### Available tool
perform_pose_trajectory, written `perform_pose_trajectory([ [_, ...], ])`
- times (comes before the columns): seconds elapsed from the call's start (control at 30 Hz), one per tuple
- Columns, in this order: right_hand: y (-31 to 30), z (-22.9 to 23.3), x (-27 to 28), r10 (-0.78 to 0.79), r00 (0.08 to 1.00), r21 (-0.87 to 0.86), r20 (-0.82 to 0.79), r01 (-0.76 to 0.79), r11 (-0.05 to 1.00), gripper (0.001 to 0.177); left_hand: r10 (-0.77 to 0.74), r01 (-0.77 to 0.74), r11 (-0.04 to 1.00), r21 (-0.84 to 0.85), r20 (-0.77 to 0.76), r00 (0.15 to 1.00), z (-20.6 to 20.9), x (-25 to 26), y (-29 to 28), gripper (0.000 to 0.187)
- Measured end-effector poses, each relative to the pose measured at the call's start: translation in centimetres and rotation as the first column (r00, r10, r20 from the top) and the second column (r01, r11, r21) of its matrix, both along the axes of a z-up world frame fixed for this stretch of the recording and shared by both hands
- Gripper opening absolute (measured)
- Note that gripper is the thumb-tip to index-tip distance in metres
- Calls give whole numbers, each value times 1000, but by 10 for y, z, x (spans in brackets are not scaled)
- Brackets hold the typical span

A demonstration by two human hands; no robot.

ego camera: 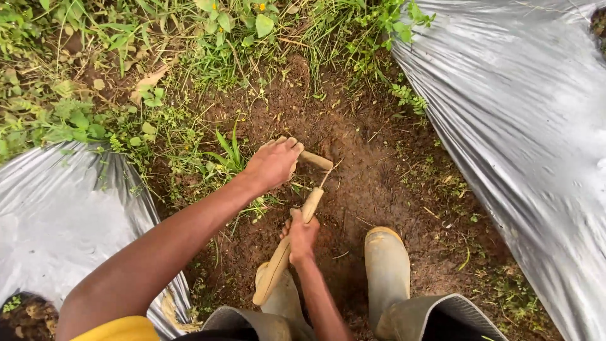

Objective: The person uses a hand hoe to loosen soil and remove weeds growing along the edge of a plastic mulch sheet. They pull the uprooted weeds by hand and gather them into a pile on the ground.

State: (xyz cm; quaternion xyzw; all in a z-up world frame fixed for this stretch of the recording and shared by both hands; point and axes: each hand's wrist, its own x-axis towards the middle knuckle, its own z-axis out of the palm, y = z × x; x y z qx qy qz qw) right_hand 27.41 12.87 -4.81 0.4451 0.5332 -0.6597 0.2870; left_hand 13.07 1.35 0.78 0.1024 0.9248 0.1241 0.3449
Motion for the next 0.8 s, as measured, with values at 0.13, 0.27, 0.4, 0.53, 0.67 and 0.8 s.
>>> perform_pose_trajectory([
  [0.13, -15, -1, 5, 14, 998, 74, -61, -9, 997, 14, 19, -18, 999, 35, -32, 999, -15, 15, -25, 48],
  [0.27, 3, -4, -29, -100, 967, 115, -232, 129, 985, 13, 24, -31, 997, -74, -92, 996, -14, 32, -52, 53],
  [0.4, 18, -4, -52, -266, 915, 141, -304, 320, 937, 20, 71, -76, 993, -91, -62, 996, -18, 46, -75, 53],
  [0.53, -9, -45, -4, -230, 953, 135, -197, 259, 956, 21, 84, -91, 993, -71, -97, 992, -34, 49, -83, 52],
  [0.67, -37, -18, 34, 52, 998, 140, -30, -48, 989, 15, 29, -38, 994, -102, -87, 996, -37, 42, -76, 55],
  [0.8, -49, 5, 37, 168, 986, 163, 0, -166, 973, 15, -12, 0, 996, -92, -136, 991, -7, 39, -67, 53],
])
